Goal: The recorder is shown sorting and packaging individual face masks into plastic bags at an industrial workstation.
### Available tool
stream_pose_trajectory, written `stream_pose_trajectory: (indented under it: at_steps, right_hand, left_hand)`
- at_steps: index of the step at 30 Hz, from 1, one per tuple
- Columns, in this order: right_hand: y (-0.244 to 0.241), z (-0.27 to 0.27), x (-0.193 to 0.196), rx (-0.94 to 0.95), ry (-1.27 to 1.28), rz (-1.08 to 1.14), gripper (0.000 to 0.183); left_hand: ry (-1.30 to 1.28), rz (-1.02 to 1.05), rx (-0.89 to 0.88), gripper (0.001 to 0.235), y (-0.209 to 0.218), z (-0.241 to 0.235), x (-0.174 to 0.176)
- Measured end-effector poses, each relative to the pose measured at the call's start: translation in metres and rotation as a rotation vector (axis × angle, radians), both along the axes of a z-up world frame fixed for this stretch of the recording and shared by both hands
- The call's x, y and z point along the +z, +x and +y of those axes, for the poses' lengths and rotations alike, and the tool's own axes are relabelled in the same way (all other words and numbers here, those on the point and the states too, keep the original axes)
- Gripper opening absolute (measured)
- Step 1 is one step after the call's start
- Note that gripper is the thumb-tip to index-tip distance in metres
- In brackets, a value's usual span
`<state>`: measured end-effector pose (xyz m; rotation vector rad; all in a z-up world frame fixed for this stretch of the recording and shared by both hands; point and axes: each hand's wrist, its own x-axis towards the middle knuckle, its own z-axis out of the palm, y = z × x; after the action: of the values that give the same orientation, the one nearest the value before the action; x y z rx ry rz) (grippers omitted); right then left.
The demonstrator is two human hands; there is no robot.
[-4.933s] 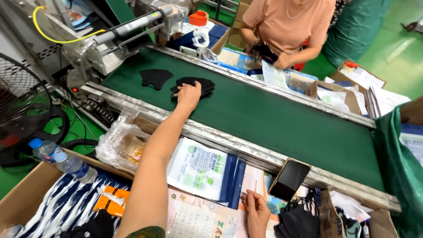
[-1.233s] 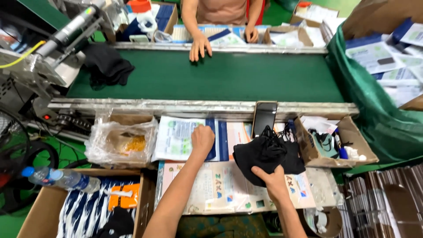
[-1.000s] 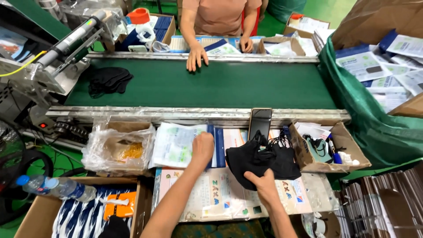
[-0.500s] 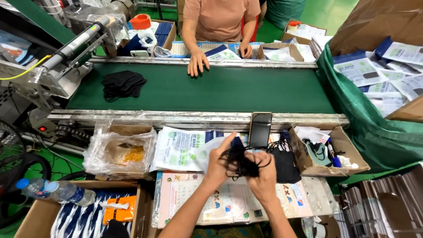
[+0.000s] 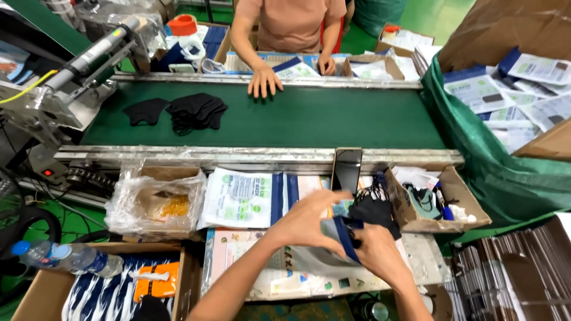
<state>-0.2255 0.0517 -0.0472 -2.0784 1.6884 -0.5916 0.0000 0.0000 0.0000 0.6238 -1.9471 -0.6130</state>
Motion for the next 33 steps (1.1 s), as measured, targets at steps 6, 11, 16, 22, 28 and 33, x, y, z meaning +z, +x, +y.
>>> stream_pose_trajectory:
  at_steps: [6,11,16,22,28,33]
  right_hand:
    - [-0.022,-0.003,-0.015,-0.003,0.007,-0.46,0.02]
    - [-0.01,0.014,0.013,0.079,-0.048,-0.259,0.016]
    - [0.005,0.033,0.048,0.128,-0.63,-0.295,0.028]
    - [-0.004,0.043,0.001,-0.152,-0.676,-0.224,0.018]
    - [0.001,0.04,0.036,-0.158,-0.639,-0.216,0.017]
    - [-0.015,0.033,0.014,-0.122,-0.608,-0.155,0.016]
  left_hand:
    - [0.484,-0.08,-0.292,0.055,-0.002,-0.019,-0.028]
    - [0.557,-0.103,-0.264,0.044,-0.019,-0.002,-0.036]
    - [0.41,0.177,-0.31,0.028,-0.021,0.0,-0.046]
    - [0.141,0.213,-0.262,0.012,-0.043,0.027,-0.022]
    - [-0.038,0.255,-0.057,0.001,-0.054,0.027,-0.04]
    - [0.366,0.173,-0.13,0.021,-0.026,0.002,-0.064]
